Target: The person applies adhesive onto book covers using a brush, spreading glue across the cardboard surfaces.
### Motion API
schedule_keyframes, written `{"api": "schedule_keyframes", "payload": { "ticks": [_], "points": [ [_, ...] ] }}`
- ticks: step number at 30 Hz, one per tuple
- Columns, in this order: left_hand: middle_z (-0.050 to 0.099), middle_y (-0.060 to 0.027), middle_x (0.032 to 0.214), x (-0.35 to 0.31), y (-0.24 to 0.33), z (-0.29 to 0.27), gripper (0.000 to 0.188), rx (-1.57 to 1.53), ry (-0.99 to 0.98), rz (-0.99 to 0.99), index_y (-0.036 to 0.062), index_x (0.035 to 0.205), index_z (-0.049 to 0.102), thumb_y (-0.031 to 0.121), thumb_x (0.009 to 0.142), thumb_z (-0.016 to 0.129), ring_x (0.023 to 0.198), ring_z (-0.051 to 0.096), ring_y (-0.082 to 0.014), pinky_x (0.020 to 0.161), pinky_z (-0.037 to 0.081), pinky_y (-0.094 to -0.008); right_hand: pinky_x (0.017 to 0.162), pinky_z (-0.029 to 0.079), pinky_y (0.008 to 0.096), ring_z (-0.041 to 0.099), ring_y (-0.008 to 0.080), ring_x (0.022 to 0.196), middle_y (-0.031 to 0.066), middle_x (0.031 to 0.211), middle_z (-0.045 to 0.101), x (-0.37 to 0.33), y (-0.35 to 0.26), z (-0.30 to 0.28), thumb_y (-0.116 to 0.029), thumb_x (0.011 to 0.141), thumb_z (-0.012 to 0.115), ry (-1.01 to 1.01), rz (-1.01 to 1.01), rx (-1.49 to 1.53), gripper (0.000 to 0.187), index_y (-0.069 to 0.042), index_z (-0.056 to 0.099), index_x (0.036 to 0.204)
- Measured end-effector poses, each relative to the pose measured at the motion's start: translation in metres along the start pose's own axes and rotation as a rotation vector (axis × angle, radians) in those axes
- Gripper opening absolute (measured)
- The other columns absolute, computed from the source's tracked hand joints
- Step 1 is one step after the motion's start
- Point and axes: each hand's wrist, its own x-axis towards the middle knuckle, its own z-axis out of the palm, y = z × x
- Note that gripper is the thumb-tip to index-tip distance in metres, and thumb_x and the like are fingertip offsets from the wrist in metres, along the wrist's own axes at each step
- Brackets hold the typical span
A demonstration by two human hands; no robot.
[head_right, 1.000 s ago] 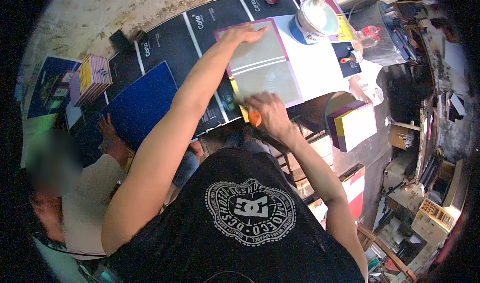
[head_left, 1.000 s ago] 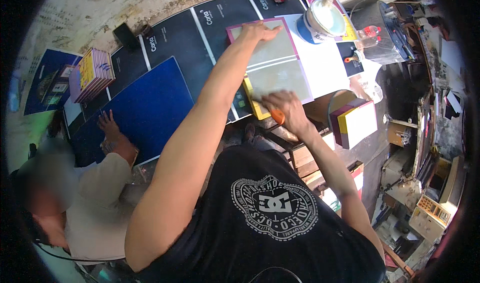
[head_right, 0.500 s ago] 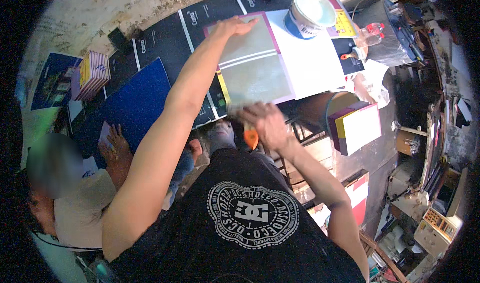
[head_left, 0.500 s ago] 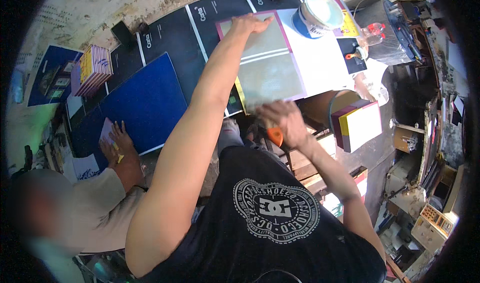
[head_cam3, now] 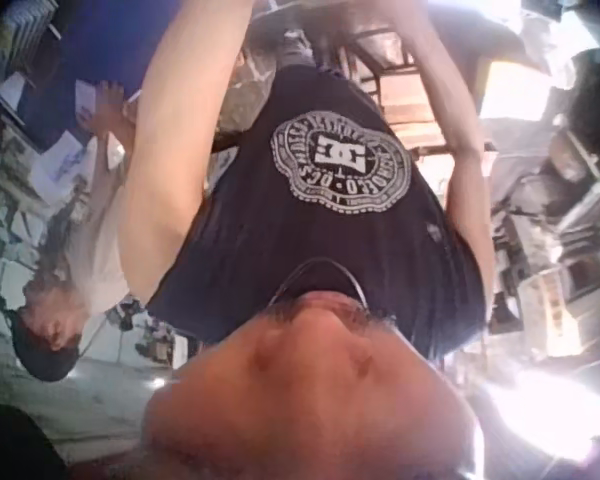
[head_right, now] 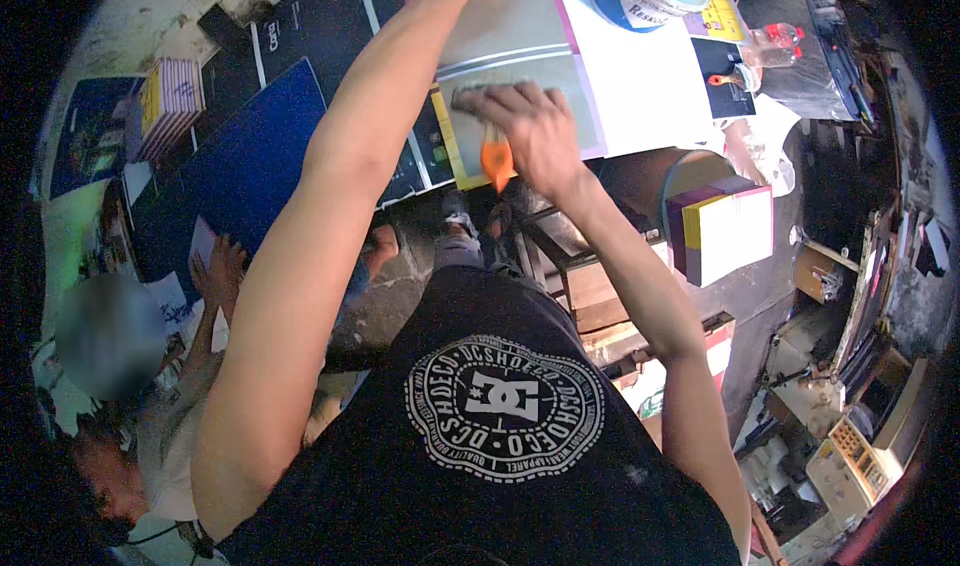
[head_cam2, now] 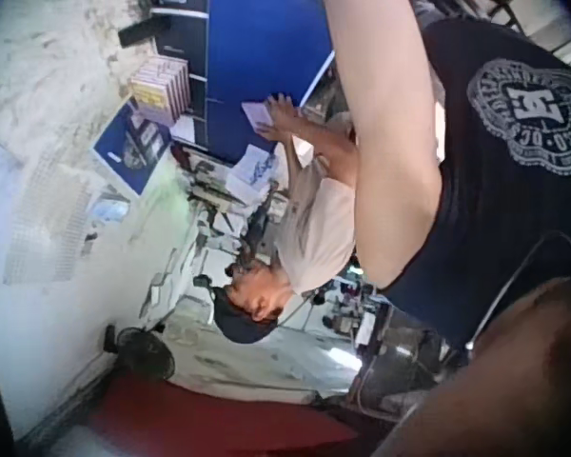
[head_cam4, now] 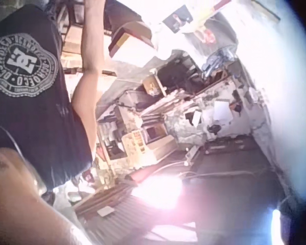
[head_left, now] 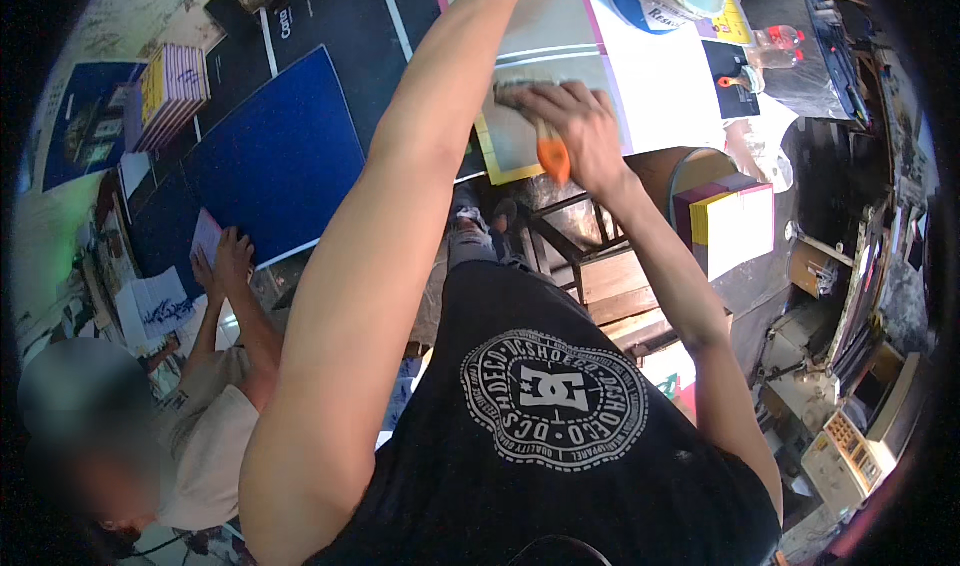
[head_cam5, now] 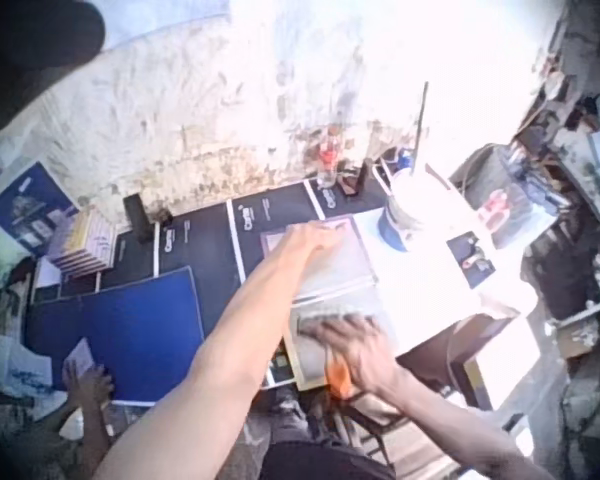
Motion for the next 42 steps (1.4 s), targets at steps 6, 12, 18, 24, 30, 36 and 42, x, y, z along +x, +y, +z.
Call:
{"api": "schedule_keyframes", "payload": {
  "ticks": [6, 12, 18, 24, 30, 36, 42],
  "points": [
    [0.036, -0.0164, 0.157, -0.010, -0.006, 0.011, 0.087, -0.015, -0.015, 0.015, 0.0104, 0.151, 0.041, 0.075, 0.093, 0.031, 0.147, 0.030, -0.0346, 0.120, 0.026, -0.0473, 0.088, 0.048, 0.0355, 0.060, 0.0239, 0.101, 0.0077, 0.108, 0.063, -0.056, -0.055, 0.042, -0.011, 0.080, 0.060, -0.162, -0.094, 0.113, 0.041, -0.006, 0.062, 0.121],
    [0.037, -0.0164, 0.157, -0.027, -0.019, 0.005, 0.086, -0.012, -0.002, 0.006, 0.0103, 0.150, 0.042, 0.074, 0.094, 0.032, 0.147, 0.031, -0.0348, 0.119, 0.027, -0.0473, 0.083, 0.047, 0.0360, 0.059, 0.0221, 0.100, 0.0045, 0.106, 0.064, -0.059, -0.052, -0.019, -0.014, 0.081, 0.060, -0.236, -0.112, 0.216, 0.038, -0.012, 0.065, 0.119],
    [0.038, -0.0165, 0.156, -0.033, -0.018, 0.008, 0.084, -0.011, -0.001, 0.020, 0.0101, 0.149, 0.043, 0.073, 0.094, 0.033, 0.146, 0.032, -0.0350, 0.119, 0.028, -0.0473, 0.084, 0.046, 0.0341, 0.061, 0.0191, 0.100, -0.0002, 0.103, 0.066, -0.066, -0.044, 0.014, -0.013, 0.079, 0.063, -0.274, -0.245, -0.075, 0.037, -0.014, 0.068, 0.115],
    [0.039, -0.0166, 0.155, -0.038, -0.022, 0.006, 0.083, 0.002, 0.022, 0.015, 0.0099, 0.148, 0.044, 0.072, 0.094, 0.034, 0.145, 0.033, -0.0352, 0.118, 0.028, -0.0473, 0.085, 0.047, 0.0366, 0.061, 0.0204, 0.106, 0.0035, 0.113, 0.067, -0.042, -0.032, -0.011, -0.014, 0.079, 0.062, -0.177, -0.229, -0.052, 0.044, -0.015, 0.066, 0.123],
    [0.039, -0.0166, 0.155, -0.036, -0.016, 0.009, 0.081, 0.014, 0.025, 0.028, 0.0098, 0.148, 0.045, 0.070, 0.094, 0.035, 0.145, 0.034, -0.0354, 0.118, 0.029, -0.0473, 0.091, 0.048, 0.0387, 0.063, 0.0233, 0.105, 0.0023, 0.112, 0.070, 0.008, 0.018, 0.062, -0.015, 0.085, 0.058, -0.082, -0.153, -0.134, 0.040, -0.019, 0.067, 0.123],
    [0.040, -0.0167, 0.154, -0.042, -0.023, 0.010, 0.080, 0.026, 0.040, 0.012, 0.0096, 0.147, 0.046, 0.069, 0.095, 0.035, 0.144, 0.035, -0.0356, 0.118, 0.030, -0.0473, 0.086, 0.046, 0.0356, 0.063, 0.0208, 0.103, 0.0032, 0.108, 0.070, -0.083, -0.025, -0.007, -0.017, 0.083, 0.059, -0.307, -0.242, 0.154, 0.034, -0.011, 0.069, 0.114],
    [0.041, -0.0168, 0.153, -0.042, -0.014, 0.010, 0.079, 0.041, 0.042, 0.027, 0.0094, 0.146, 0.047, 0.068, 0.095, 0.036, 0.143, 0.036, -0.0358, 0.117, 0.030, -0.0473, 0.091, 0.046, 0.0419, 0.061, 0.0258, 0.112, 0.0016, 0.129, 0.067, -0.004, 0.065, -0.009, -0.024, 0.094, 0.058, -0.065, -0.242, -0.075, 0.031, -0.021, 0.070, 0.123]
  ]
}}
